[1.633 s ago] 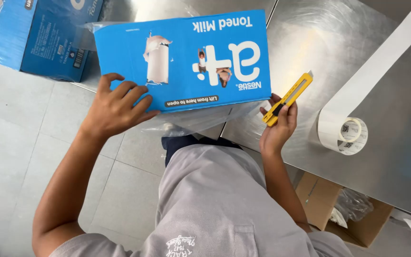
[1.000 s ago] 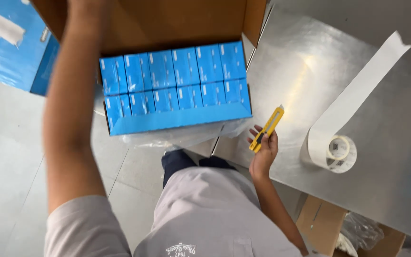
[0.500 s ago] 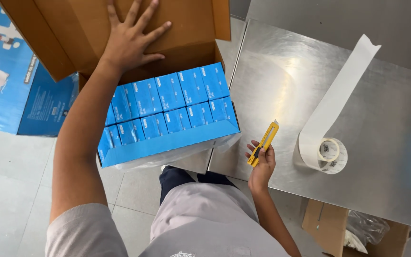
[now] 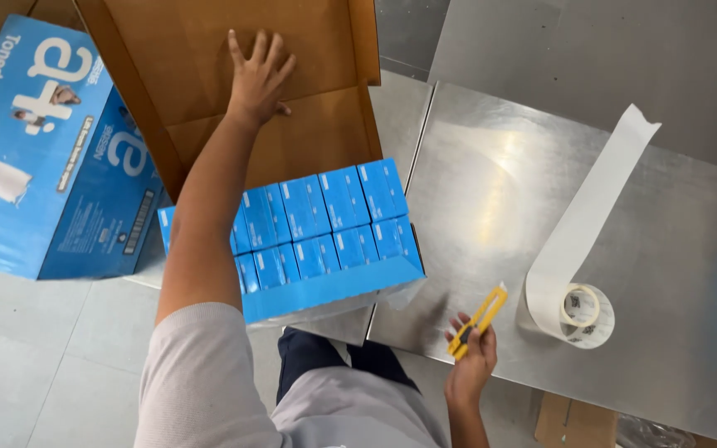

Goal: The person unboxes milk cartons from large crates using a utility knife, arranges the cartons in rows on a metal table, and then applies adhesive labels to each carton using tape.

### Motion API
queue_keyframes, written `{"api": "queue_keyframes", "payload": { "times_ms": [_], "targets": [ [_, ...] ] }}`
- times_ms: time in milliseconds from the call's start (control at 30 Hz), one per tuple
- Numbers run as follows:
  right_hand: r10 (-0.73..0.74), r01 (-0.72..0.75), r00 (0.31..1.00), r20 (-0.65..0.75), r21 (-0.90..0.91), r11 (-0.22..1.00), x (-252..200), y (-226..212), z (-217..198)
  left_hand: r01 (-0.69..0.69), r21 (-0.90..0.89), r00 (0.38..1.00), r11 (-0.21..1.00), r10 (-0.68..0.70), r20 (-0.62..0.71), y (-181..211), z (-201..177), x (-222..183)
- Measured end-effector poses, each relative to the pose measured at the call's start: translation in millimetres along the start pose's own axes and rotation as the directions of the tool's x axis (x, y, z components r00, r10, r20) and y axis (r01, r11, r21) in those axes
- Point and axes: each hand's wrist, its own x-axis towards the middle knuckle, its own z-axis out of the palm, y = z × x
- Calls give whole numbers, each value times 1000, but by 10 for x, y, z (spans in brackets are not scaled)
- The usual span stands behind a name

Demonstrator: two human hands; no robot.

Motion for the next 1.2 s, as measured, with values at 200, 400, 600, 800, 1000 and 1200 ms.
{"api": "queue_keyframes", "payload": {
  "times_ms": [200, 400, 600, 800, 1000, 1200],
  "targets": [
    [34, -39, 988, -151, -30, 999, -91, 144, -10, -64, 13, 998, 998, 64, 13, 102, 288, -24],
    [-160, 159, 987, -19, -43, 986, 294, -430, 506, -87, -107, 990, 990, 98, 102, 140, 3, -322],
    [-208, 218, 885, 418, 23, 976, 706, -1178, 1325, -187, -561, 955, 807, 16, -296, -302, -1841, -1967],
    [-227, 201, 583, 780, 133, 971, 172, -1269, 2336, 331, -874, 676, 357, -735, -44, 638, -2382, -4147],
    [124, 160, 434, 892, -212, 964, -641, -1049, 3392, 605, -752, 351, 261, -935, -43, 1358, -2436, -5082],
    [243, 181, 389, 889, -332, 926, -1293, -680, 4468, 496, -851, 401, 173, -915, 48, 604, -2085, -5048]
  ]
}}
